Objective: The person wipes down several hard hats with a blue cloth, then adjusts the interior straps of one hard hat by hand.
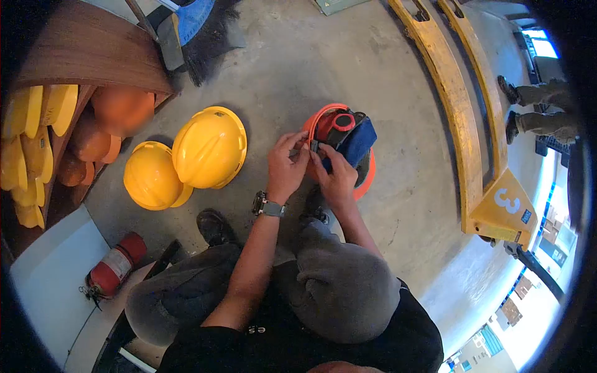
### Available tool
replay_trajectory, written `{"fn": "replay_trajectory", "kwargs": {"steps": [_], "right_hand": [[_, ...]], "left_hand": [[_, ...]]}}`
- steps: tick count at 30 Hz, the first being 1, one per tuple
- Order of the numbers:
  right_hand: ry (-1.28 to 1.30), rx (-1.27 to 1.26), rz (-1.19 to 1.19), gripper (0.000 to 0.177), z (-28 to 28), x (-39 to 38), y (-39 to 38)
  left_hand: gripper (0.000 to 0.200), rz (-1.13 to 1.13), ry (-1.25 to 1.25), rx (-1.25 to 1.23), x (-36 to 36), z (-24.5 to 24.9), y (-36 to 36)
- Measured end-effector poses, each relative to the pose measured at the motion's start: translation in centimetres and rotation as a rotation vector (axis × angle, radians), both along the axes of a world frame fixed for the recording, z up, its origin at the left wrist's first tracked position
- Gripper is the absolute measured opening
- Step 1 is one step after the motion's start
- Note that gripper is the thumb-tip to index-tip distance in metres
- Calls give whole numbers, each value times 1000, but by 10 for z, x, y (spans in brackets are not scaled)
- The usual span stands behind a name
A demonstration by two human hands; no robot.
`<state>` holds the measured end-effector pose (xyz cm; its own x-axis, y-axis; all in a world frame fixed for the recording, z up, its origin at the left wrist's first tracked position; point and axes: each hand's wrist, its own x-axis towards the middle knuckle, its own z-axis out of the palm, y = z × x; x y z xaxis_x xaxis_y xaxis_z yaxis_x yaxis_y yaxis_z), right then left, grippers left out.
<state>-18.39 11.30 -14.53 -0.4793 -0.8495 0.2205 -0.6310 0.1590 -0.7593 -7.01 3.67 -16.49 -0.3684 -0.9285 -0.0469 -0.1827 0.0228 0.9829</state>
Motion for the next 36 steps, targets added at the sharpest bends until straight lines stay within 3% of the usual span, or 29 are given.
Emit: {"fn": "replay_trajectory", "kwargs": {"steps": [7,12,18,27,36], "right_hand": [[117,188,2,29,23,-4,-12],[-116,218,-23,29,35,-13,-15],[-439,98,23,25,10,-16,-11],[-183,190,152,28,16,-25,-15],[-245,337,115,30,25,-24,-18]], "left_hand": [[27,10,1,32,-9,0,6],[28,26,69,94,-13,4,10],[27,-48,24,111,0,1,0],[26,-83,79,129,6,2,-3],[28,-113,7,50,12,-3,-5]]}}
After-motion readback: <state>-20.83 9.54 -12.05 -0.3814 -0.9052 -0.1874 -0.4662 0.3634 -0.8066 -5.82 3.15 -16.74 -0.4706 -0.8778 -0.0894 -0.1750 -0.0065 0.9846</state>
